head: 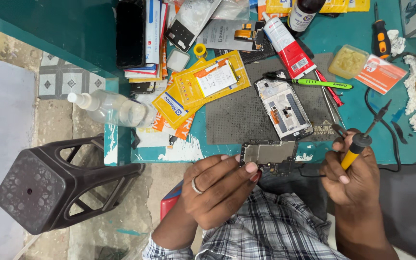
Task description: The person sits at a repair workbench and solders a small component onto a disassembled phone motherboard, holding the board in one hand and a soldering iron in the other. They reposition the board and continue soldering different points, with a disassembled phone body and tools on the bench.
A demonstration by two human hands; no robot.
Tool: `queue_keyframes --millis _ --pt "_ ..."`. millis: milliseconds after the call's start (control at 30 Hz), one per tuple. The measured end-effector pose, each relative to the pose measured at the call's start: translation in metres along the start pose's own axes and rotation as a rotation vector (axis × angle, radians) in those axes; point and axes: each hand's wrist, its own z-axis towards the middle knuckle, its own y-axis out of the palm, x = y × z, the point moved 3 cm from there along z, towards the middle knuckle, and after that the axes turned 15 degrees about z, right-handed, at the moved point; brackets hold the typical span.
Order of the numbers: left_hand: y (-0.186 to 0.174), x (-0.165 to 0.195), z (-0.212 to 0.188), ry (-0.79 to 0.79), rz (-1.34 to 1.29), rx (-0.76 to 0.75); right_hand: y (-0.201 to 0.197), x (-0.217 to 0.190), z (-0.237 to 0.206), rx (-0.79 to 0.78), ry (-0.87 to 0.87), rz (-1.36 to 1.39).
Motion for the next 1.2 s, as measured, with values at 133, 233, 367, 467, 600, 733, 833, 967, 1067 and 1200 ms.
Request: queue_keyframes --millis 133,233,367,467,600,733,833,967,1067,1200 --pt "0.002 0.002 -0.003 -0.031 0.010 0.017 0.001 0.001 -0.001 0.019 -0.002 -0.021" --pt "0.003 0.003 -0.005 -0.069 0.005 0.045 0.002 0.002 -0.002 0.018 -0.008 -0.032" --pt "0.003 0.004 -0.008 -0.111 -0.001 0.036 0.003 0.002 -0.003 0.014 -0.004 -0.024" --pt "0.003 0.004 -0.011 -0.117 0.002 0.027 0.003 0.002 -0.003 0.005 -0.002 -0.020" --pt "0.003 0.006 -0.015 -0.137 0.011 0.043 0.002 0.003 -0.002 -0.003 0.016 0.001" --pt "0.003 0.005 -0.019 -0.129 0.018 0.069 0.000 0.002 -0.002 -0.015 0.008 -0.009" --pt "0.001 0.005 -0.019 -0.136 0.014 0.066 0.000 0.002 -0.001 -0.034 0.011 0.004" --pt "-0.001 0.004 -0.020 -0.128 0.039 0.071 0.002 0.005 -0.001 -0.051 0.011 0.012" --pt "0.001 0.003 -0.025 -0.144 0.057 0.069 0.002 0.005 -0.002 -0.043 0.011 0.011" --pt "0.028 -0.009 -0.042 -0.278 0.185 0.039 -0.003 0.002 -0.007 -0.044 0.007 0.023"
